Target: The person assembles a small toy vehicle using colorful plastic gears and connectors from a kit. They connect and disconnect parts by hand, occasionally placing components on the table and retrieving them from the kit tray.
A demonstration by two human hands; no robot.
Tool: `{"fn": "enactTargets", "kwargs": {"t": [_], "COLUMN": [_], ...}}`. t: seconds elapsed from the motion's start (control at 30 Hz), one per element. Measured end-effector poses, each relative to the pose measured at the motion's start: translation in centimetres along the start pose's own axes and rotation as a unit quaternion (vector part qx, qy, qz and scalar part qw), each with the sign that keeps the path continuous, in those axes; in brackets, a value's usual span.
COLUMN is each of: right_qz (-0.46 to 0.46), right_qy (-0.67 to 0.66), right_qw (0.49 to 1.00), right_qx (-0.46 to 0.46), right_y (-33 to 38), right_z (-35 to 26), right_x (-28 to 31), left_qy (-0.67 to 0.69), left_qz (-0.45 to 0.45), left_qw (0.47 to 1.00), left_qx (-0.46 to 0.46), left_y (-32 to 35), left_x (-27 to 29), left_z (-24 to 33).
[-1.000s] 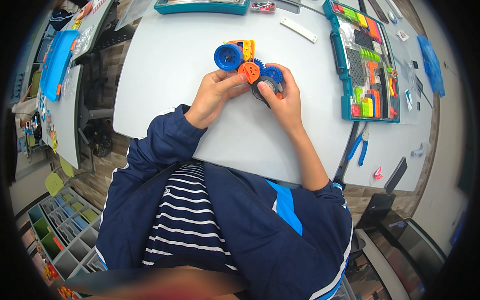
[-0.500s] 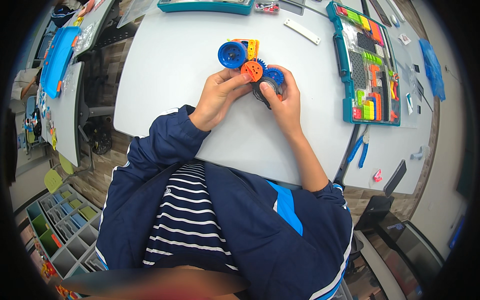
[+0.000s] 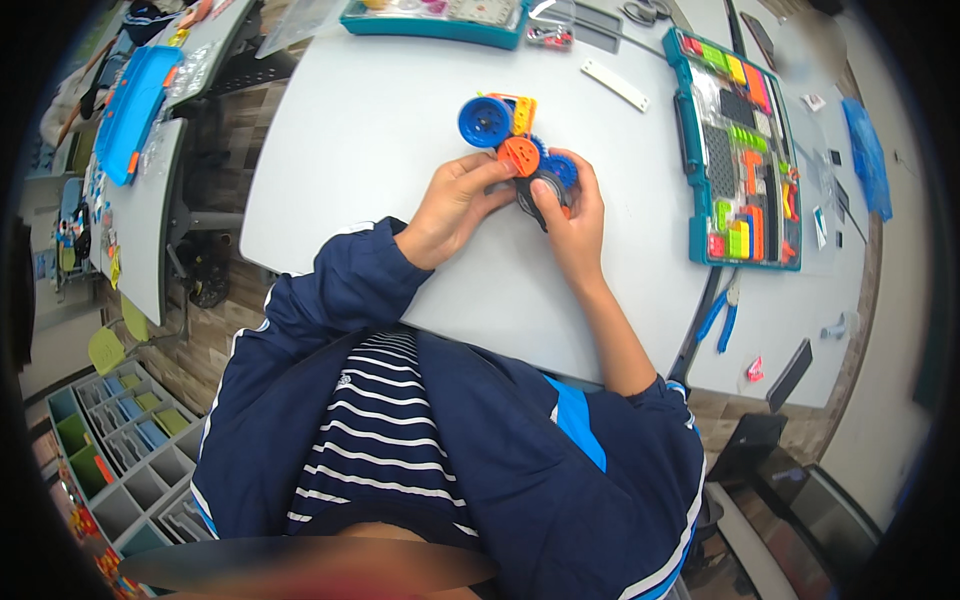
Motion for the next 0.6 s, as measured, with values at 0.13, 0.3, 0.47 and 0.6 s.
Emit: {"fn": "enactTargets", "kwargs": {"t": [0.13,0.3,0.47,0.6], "right_qz": [0.005,0.016,0.000,-0.030], "right_qy": [0.016,0.008,0.008,-0.004], "right_qw": [0.999,0.999,0.999,1.000], "right_qx": [0.030,0.029,0.050,0.000], "right_y": [0.0,0.1,0.2,0.4], "right_z": [0.4,0.2,-1.0,-0.7], "right_x": [0.2,0.0,-0.5,-0.1], "left_qy": [-0.004,-0.004,-0.066,-0.068], "left_qz": [0.010,0.018,-0.016,-0.029], "left_qw": [1.000,1.000,0.998,0.997], "left_qx": [0.014,0.001,-0.014,-0.024], "left_y": [-0.2,-0.2,-0.6,-0.8], "left_x": [-0.1,-0.3,-0.2,-0.6], "left_z": [-0.7,-0.4,0.1,0.2]}}
Point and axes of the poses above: each hand's wrist, its own y-axis away from the middle knuckle, its own x-axis out of the back of the hand, z = x × y, the point moved 7 cm from there along -y, towards the middle knuckle, and after that the axes turned 15 degrees about y, right-handed, at the moved point
